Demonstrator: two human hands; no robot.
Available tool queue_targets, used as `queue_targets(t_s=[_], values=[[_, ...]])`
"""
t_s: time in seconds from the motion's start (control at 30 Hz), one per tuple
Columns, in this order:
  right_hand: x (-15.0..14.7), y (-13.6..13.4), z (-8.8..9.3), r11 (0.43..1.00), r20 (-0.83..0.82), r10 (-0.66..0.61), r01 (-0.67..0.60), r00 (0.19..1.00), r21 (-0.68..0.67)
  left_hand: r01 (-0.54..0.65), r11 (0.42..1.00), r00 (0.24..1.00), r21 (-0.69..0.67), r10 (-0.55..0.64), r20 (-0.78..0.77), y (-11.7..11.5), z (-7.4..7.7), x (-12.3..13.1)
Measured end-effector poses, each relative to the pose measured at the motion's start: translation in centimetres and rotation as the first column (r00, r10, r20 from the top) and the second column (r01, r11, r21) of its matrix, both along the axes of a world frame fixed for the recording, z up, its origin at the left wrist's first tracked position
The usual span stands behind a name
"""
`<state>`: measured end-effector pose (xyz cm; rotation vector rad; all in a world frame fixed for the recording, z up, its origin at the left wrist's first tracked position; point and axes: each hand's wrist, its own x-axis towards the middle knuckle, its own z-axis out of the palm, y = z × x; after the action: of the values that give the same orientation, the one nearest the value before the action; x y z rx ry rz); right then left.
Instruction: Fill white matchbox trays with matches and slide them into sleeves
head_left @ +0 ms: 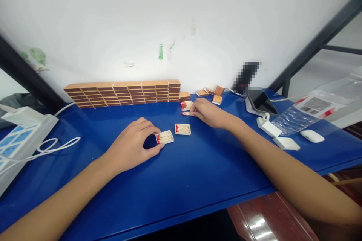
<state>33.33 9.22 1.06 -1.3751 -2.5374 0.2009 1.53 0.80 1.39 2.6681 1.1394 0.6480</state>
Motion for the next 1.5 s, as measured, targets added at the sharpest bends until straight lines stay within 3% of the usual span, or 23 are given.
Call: queue_targets(t_s=[0.23, 0.53, 0.77, 0.93, 1.13, 1.3, 1.5], values=[[-0.5, -2.4, 1.8, 0.999, -0.031, 0.030, -0.029, 0.999, 0.027, -0.005, 1.000, 1.000, 0.008, 0.005, -0.007, 0.0, -0.1, 0.0], [-3.4, -6.1, 2.6, 0.996, 0.156, 0.072, -0.062, 0.985, -0.066, -0.002, 1.000, 1.000, 0.020, 0.002, 0.006, 0.2, -0.3, -0.1], [-2.9, -6.1, 3.5, 0.996, 0.106, 0.046, -0.037, 0.993, -0.085, -0.018, 1.000, 1.000, 0.008, 0.018, 0.024, 0.0, 0.0, 0.0], [-2.8, -5.4, 2.9, 0.986, 0.083, 0.097, -0.084, 0.992, -0.145, -0.050, 0.998, 0.993, -0.030, 0.053, 0.105, 0.4, 0.1, 1.3], [-2.9, -5.0, 2.6, 0.983, 0.026, 0.106, -0.101, 0.994, -0.156, 0.040, 0.994, 0.999, -0.100, -0.037, 0.032, 2.1, -0.3, 3.6], [-2.8, -4.8, 2.7, 0.980, -0.010, 0.106, -0.106, 0.994, -0.167, 0.064, 0.996, 0.998, -0.066, -0.064, 0.012, 3.4, 0.1, 5.6], [-2.4, -4.2, 2.9, 0.970, -0.070, 0.162, -0.172, 0.984, -0.174, 0.066, 0.995, 0.997, -0.074, -0.062, 0.055, 4.0, -0.3, 5.9]])
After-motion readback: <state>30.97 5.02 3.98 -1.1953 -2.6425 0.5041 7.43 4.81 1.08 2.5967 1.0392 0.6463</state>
